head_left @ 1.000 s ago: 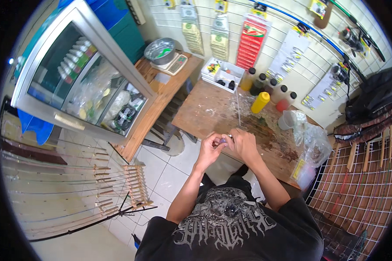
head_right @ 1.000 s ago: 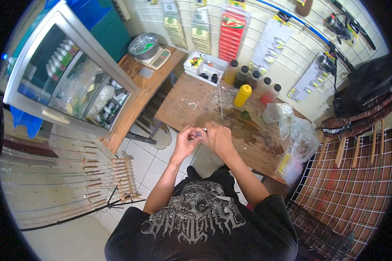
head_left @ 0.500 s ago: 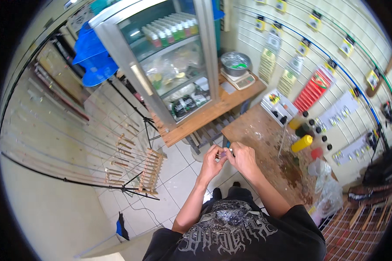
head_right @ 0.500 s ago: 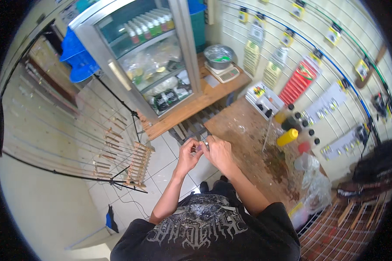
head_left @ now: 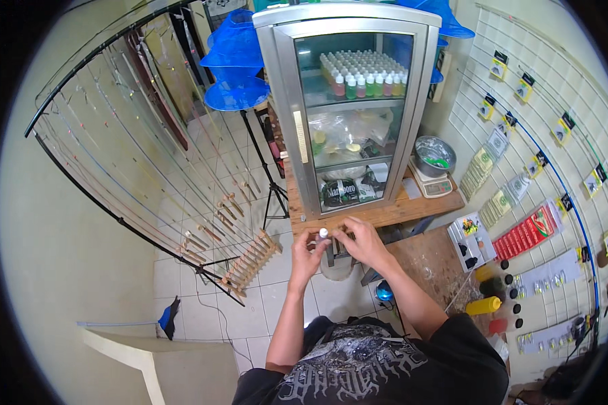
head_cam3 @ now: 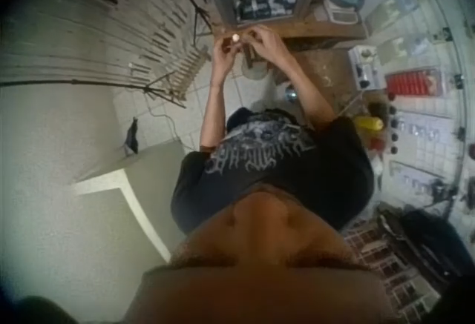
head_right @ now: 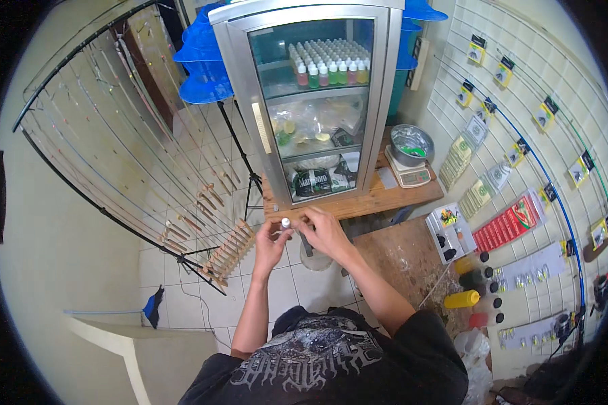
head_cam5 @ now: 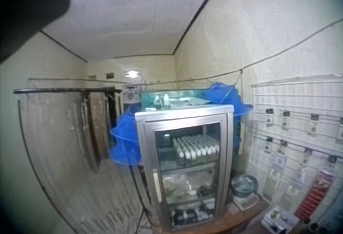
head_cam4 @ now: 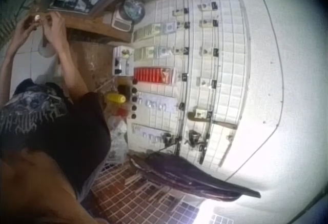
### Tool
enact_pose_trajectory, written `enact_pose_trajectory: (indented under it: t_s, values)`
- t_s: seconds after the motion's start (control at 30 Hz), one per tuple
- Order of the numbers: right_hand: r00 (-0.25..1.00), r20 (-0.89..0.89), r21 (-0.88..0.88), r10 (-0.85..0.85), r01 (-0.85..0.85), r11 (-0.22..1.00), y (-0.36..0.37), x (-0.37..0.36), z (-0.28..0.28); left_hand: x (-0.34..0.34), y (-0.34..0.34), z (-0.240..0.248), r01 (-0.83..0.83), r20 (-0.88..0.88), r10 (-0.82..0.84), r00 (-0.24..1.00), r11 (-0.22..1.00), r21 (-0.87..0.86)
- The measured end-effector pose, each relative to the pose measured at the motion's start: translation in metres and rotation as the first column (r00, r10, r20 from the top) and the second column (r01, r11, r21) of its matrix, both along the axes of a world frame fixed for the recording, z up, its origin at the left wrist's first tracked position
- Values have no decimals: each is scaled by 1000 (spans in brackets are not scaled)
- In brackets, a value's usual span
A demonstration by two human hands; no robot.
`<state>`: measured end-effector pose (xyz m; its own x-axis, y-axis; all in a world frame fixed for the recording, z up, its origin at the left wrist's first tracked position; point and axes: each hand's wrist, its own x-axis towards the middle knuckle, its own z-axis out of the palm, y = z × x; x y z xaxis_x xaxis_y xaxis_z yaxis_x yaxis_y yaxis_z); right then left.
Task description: Preparing and mixing fishing attractant liquids and organizing bottles.
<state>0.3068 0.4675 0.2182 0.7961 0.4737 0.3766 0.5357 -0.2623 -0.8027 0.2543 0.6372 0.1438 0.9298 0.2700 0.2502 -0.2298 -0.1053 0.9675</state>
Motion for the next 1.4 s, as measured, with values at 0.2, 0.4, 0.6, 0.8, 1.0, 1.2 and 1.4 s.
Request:
enact_pose_trajectory:
  t_s: [0.2,0.4,0.6,0.8,1.0,1.2,1.4]
  values:
    - [989,145,200,-15,-15,980,45,60,37,23,36,26,-58,79,70,994,988,-140]
    - [947,294,517,-129,-44,855,93,106,62,60,69,60,-4,155,26,988,990,-139]
    - [957,227,564,-180,21,826,118,99,65,94,97,91,115,192,-97,977,990,-84]
    - [907,265,535,-328,145,832,120,79,75,118,107,108,356,253,-313,915,923,-144]
    - [768,443,510,-463,209,835,95,28,77,130,91,120,459,263,-415,871,878,-135]
    - [565,565,512,-601,331,793,65,-17,65,147,47,160,317,310,-333,891,943,102]
    - [406,745,285,-530,524,803,60,-50,47,173,15,211,-33,492,-118,863,957,288]
